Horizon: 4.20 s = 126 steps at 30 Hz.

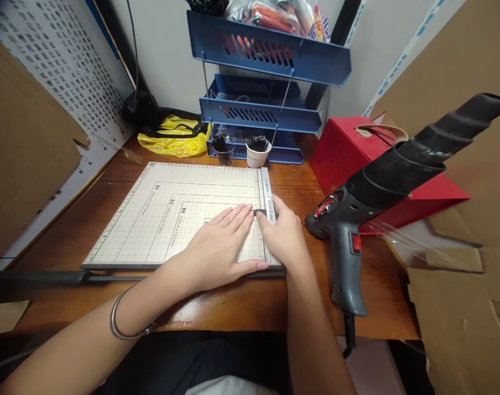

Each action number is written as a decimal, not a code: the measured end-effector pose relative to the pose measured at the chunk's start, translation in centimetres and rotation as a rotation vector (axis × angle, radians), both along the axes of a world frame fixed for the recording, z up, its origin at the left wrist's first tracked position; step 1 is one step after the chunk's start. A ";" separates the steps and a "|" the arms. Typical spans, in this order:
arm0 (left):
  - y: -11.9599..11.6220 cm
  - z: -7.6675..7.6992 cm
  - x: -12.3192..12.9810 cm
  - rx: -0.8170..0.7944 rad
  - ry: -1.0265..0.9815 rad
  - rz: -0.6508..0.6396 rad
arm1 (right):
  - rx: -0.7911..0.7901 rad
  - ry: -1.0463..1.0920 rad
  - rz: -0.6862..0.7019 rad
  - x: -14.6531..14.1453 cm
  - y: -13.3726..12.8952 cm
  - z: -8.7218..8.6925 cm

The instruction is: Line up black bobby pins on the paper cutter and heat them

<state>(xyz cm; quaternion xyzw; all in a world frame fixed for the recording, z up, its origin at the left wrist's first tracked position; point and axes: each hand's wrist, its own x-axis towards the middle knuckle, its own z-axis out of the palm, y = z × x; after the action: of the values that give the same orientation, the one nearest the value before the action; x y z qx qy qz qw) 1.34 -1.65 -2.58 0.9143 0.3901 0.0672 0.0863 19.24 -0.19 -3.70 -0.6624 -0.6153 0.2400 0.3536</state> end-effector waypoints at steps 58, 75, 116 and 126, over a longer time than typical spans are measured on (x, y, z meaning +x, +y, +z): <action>-0.1 0.3 0.0 0.025 0.042 -0.006 | -0.021 0.101 -0.219 0.0 0.6 -0.2; 0.7 1.9 -1.9 0.057 0.091 0.072 | -0.016 0.129 -0.188 0.5 -0.1 -0.3; 0.1 1.7 -2.3 0.172 0.253 0.164 | 0.037 0.062 -0.275 -0.6 -1.1 0.9; 0.5 2.6 -2.8 0.151 0.267 0.197 | 0.417 -0.030 -0.663 5.9 -8.6 4.0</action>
<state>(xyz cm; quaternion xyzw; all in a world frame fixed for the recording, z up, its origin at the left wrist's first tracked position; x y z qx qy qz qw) -1.42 -1.19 0.03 0.8763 0.4796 -0.0175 -0.0423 25.13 -8.78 0.33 -0.7425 -0.4086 -0.0273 0.5301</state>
